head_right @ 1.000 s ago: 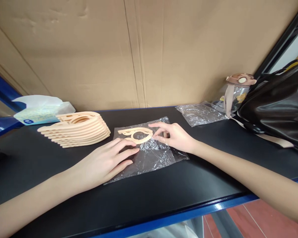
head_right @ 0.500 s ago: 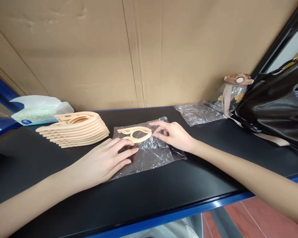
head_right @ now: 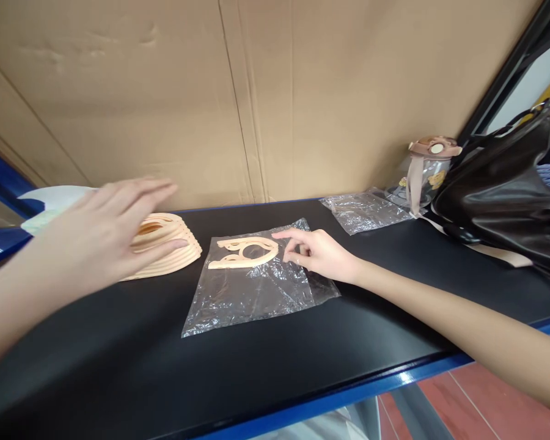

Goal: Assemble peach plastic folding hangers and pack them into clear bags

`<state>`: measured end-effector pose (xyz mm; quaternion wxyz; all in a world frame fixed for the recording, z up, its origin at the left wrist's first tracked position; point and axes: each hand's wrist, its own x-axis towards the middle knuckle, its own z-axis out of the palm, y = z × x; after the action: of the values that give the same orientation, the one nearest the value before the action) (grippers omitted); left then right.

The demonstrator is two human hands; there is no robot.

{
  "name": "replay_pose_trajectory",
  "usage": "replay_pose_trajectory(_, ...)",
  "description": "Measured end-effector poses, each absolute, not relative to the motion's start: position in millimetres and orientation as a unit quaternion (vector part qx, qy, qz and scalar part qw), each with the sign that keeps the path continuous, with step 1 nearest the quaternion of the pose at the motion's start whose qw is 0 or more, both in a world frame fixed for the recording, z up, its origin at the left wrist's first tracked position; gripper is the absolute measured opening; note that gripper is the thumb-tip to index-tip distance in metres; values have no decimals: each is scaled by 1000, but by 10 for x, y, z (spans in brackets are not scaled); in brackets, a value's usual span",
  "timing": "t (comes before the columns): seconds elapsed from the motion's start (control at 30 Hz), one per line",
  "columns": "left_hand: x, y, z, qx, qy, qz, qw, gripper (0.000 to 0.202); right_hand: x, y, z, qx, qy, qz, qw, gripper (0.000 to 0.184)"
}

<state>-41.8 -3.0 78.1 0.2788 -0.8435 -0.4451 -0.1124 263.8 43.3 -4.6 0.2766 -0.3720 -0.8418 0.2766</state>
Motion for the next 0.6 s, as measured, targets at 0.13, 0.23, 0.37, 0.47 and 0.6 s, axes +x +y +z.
replay_pose_trajectory(0.13,-880,211,905,-811,-514,-66,272,110,2621,435,-56,-346,-820,362,278,47)
replay_pose_trajectory(0.23,-1200,363,887,-796,-592,-1,124,123,2611,444,-49,-343,-807,390,280,50)
replay_pose_trajectory(0.37,-1361,412,831,-776,-630,-41,20,107,2607,437,-27,-345,-808,386,280,48)
replay_pose_trajectory(0.47,-1336,386,837,-776,-627,-58,-34,99,2606,425,-13,-350,-805,387,281,46)
replay_pose_trajectory(0.6,-1294,369,870,-774,-628,-54,-58,91,2622,438,-21,-372,-797,371,297,41)
